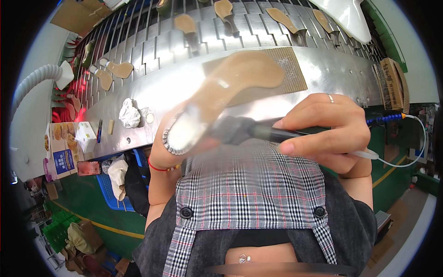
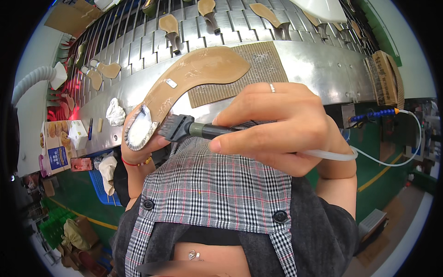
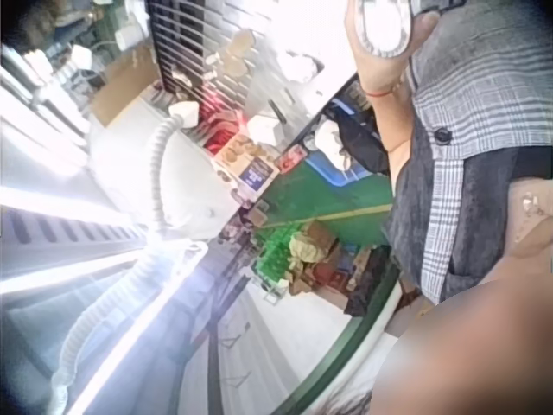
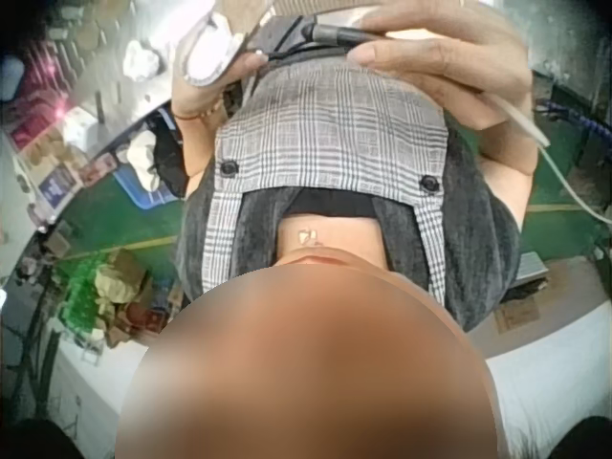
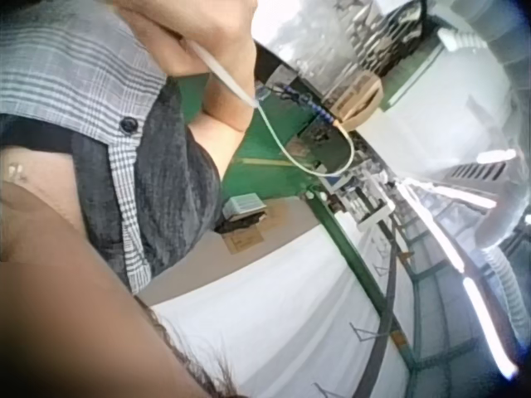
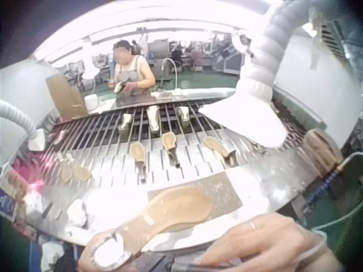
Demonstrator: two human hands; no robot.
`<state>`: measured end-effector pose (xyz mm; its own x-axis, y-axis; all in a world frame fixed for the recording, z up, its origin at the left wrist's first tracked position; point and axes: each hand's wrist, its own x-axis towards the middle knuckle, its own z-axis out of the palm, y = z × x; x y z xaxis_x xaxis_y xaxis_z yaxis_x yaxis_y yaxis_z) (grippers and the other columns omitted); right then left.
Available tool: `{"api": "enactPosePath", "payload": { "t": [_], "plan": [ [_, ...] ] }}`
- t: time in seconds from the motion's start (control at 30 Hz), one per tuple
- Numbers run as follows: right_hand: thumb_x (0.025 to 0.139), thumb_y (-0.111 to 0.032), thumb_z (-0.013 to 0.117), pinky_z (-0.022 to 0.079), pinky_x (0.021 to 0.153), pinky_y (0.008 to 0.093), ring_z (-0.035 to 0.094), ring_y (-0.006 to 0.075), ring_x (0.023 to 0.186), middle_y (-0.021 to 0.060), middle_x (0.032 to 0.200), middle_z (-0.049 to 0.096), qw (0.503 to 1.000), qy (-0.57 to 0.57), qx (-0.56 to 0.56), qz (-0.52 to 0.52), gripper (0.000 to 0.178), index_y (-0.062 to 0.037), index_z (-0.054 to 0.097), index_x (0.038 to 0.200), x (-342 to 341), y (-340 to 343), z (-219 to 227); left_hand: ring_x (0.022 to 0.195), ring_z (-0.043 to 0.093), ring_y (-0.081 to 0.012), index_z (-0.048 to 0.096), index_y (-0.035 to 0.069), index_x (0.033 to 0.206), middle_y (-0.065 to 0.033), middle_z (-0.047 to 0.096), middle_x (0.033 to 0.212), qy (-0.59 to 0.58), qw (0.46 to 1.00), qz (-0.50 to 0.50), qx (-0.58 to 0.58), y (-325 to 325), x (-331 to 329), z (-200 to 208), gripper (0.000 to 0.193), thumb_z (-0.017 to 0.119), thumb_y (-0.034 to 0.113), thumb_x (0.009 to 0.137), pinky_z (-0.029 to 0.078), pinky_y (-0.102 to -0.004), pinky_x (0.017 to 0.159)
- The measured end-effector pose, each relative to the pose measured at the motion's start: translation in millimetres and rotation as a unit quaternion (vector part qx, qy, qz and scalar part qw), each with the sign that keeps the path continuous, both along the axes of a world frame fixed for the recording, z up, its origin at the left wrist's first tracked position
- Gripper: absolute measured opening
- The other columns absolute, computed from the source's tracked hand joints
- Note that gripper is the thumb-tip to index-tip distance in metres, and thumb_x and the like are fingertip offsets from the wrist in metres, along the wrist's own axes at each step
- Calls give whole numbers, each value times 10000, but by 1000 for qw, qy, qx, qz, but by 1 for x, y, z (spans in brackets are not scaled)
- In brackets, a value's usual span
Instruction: Applying adhesive to shoe soles using a brush on an assembly line.
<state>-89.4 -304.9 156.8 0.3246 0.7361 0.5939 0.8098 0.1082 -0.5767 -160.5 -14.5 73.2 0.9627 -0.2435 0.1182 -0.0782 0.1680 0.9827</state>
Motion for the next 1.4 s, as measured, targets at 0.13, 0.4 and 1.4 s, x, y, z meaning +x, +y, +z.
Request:
{"api": "enactPosePath", "payload": {
  "t": [0.13, 0.4, 1.4],
  "plan": [
    [680, -60, 699, 536, 612, 317, 677, 261, 754, 139, 911, 690, 994, -14, -61, -89, 289, -81, 756, 962, -3, -3, -2, 1095, 600, -188, 511, -51, 1323, -126, 628, 1225, -1, 1000, 10, 16, 2, 0, 0, 778, 877, 46, 643, 466, -322, 955],
    [676, -59, 704, 526, 598, 308, 679, 255, 762, 143, 914, 697, 998, 1, -11, -63, 297, -62, 755, 969, -2, -7, -10, 1076, 610, -188, 505, -52, 1333, -123, 641, 1207, 31, 999, 17, 25, 12, -2, -5, 837, 904, 154, 628, 473, -315, 930],
    [825, -211, 653, 513, 750, 347, 661, 269, 797, 199, 873, 672, 938, 317, -27, -138, 363, 106, 661, 1003, 51, -66, -40, 990, 565, -133, 565, -18, 1239, -66, 639, 1116, -33, 991, -25, 123, -3, 17, 9, 680, 896, 180, 679, 455, -278, 881]
  ]
}}
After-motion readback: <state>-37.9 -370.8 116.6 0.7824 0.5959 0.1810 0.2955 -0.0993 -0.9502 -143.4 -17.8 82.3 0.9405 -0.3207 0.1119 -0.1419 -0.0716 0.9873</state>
